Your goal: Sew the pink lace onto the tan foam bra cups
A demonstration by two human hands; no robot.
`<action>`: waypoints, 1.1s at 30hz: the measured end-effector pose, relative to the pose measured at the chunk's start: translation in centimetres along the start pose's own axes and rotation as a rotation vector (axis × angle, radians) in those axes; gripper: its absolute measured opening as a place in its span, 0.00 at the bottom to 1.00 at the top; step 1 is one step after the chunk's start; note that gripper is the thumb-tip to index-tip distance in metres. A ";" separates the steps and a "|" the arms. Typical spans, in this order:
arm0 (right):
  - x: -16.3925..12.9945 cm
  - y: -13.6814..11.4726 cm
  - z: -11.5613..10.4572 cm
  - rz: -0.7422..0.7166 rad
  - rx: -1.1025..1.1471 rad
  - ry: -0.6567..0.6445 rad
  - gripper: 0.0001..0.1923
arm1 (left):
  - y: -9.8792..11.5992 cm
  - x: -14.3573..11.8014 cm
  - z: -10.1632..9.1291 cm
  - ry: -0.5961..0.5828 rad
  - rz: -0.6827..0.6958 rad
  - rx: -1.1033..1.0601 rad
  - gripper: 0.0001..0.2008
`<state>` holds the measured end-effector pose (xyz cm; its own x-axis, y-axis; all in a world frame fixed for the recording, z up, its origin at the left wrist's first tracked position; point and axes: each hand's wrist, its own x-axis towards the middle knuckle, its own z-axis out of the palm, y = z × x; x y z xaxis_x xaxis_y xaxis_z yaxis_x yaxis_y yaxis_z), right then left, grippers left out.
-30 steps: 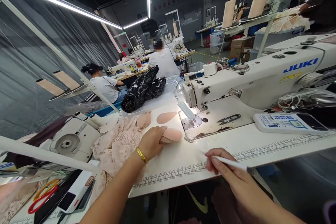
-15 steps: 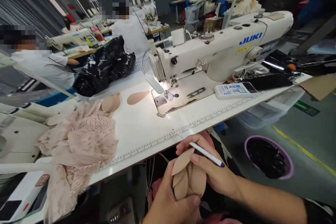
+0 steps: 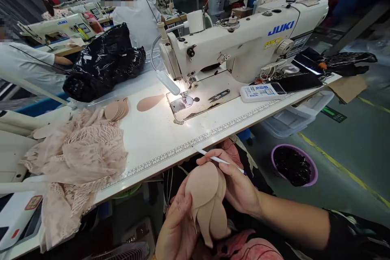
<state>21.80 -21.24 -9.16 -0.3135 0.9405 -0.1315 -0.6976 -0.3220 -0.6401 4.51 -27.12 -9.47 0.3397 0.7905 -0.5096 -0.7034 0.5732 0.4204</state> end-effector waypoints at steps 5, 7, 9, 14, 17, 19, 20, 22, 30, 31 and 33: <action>0.0 0.0 -0.5 0.061 0.022 -0.056 0.13 | -0.1 0.3 0.5 -0.081 -0.091 -0.017 0.28; 0.0 0.0 -0.6 0.102 0.013 -0.108 0.12 | -0.2 0.6 0.7 -0.096 -0.129 -0.040 0.30; 0.1 -0.1 -0.7 0.120 -0.063 -0.162 0.13 | -0.4 1.0 0.5 -0.087 -0.158 -0.038 0.24; -0.3 -0.9 -1.1 -0.076 -0.527 -0.151 0.14 | -1.4 1.4 -0.7 -0.089 -0.137 -0.037 0.21; -1.2 -1.8 -2.0 -0.154 -0.704 -0.067 0.12 | -1.2 1.4 -1.3 -0.039 -0.047 -0.068 0.21; -2.0 -2.3 -2.4 -0.116 -0.778 -0.113 0.11 | -0.9 1.4 -1.5 0.014 -0.004 -0.091 0.22; -2.4 -2.4 -2.5 -0.089 -0.812 -0.159 0.12 | -0.9 1.4 -1.5 0.038 0.015 -0.095 0.24; -3.1 -2.7 -2.6 -0.064 -0.883 -0.224 0.11 | -0.8 1.4 -1.1 0.074 0.058 -0.088 0.28; -2.2 -4.3 -2.1 -0.086 -0.855 -0.073 0.09 | -0.4 1.5 0.1 0.105 0.158 -0.049 0.33; -1.8 -4.8 -2.2 -0.063 -0.802 -0.073 0.10 | -0.4 1.5 -0.2 0.089 0.153 -0.048 0.32; -0.8 -5.9 -2.5 -0.016 -0.707 -0.085 0.13 | -0.3 1.4 -1.0 0.062 0.145 -0.057 0.29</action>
<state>27.82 -19.83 -7.17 -0.3763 0.9233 -0.0772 -0.1260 -0.1336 -0.9830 4.58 -26.34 -11.04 0.1941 0.8483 -0.4927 -0.7771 0.4394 0.4505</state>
